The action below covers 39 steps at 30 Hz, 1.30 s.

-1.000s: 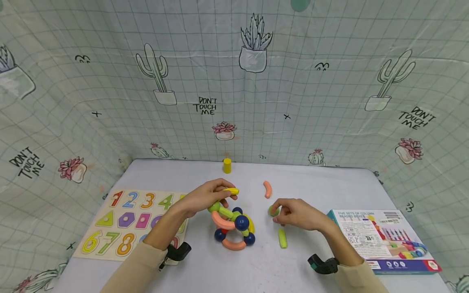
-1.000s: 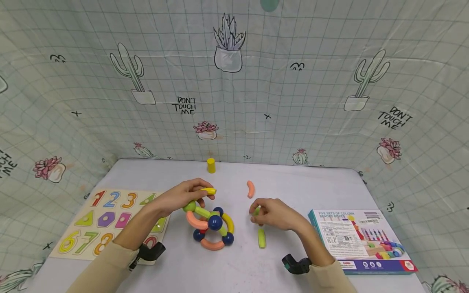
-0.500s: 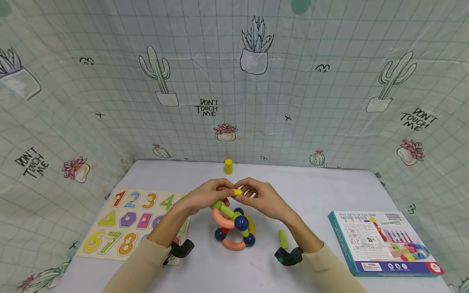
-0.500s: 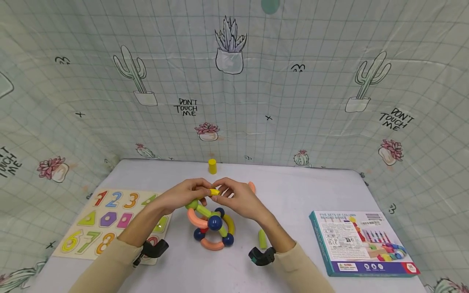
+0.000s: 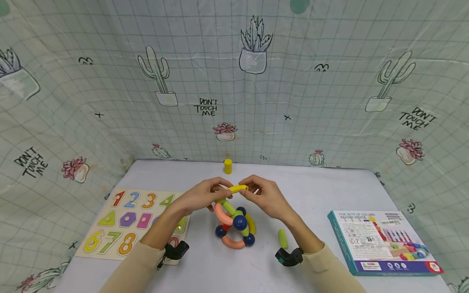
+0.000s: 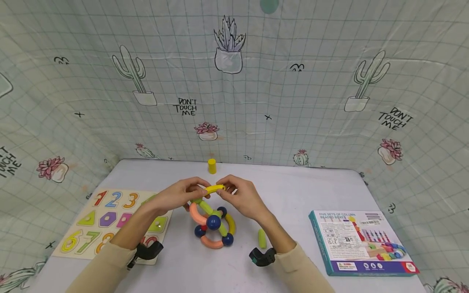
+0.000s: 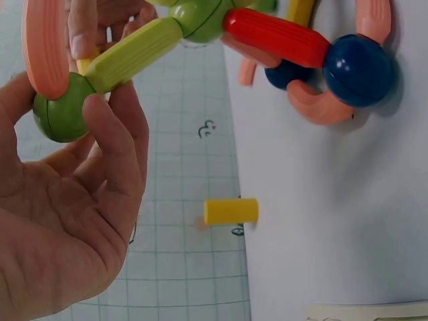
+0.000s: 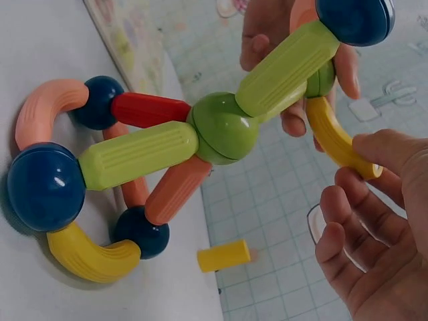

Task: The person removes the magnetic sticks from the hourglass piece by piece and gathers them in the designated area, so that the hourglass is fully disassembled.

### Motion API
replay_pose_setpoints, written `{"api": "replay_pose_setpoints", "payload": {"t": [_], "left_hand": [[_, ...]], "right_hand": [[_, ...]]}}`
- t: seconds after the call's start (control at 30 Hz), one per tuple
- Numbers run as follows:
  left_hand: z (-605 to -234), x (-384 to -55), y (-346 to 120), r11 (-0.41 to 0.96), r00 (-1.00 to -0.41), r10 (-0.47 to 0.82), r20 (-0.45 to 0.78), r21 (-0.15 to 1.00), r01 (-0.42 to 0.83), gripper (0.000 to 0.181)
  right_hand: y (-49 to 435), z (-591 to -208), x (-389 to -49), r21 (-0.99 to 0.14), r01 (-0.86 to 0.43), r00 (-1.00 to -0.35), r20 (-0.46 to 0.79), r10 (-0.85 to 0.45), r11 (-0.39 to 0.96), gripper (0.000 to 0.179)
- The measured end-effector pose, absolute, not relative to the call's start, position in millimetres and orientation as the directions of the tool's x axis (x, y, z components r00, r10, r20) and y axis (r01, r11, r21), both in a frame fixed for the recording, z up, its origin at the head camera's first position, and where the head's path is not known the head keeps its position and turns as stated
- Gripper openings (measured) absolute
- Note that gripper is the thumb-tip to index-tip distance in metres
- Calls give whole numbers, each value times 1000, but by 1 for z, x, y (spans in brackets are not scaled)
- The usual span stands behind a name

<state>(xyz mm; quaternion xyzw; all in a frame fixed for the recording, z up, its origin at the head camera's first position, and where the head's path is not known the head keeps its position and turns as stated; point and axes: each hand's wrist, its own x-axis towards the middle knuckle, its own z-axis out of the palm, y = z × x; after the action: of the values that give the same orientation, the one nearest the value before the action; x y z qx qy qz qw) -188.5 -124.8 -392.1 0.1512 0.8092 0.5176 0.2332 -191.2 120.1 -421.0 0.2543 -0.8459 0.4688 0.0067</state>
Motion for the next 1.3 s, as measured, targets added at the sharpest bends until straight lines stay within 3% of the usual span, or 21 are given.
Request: {"api": "replay_pose_setpoints", "payload": {"t": [0.53, 1.3], "left_hand": [[-398, -180, -128, 338, -847, 475, -238, 938, -75, 53], [-398, -182, -129, 310, -855, 476, -206, 949, -56, 42]], "right_hand": [[122, -423, -190, -827, -393, -886, 225, -404, 401, 18], [117, -422, -193, -944, -221, -846, 61, -530, 245, 20]]}}
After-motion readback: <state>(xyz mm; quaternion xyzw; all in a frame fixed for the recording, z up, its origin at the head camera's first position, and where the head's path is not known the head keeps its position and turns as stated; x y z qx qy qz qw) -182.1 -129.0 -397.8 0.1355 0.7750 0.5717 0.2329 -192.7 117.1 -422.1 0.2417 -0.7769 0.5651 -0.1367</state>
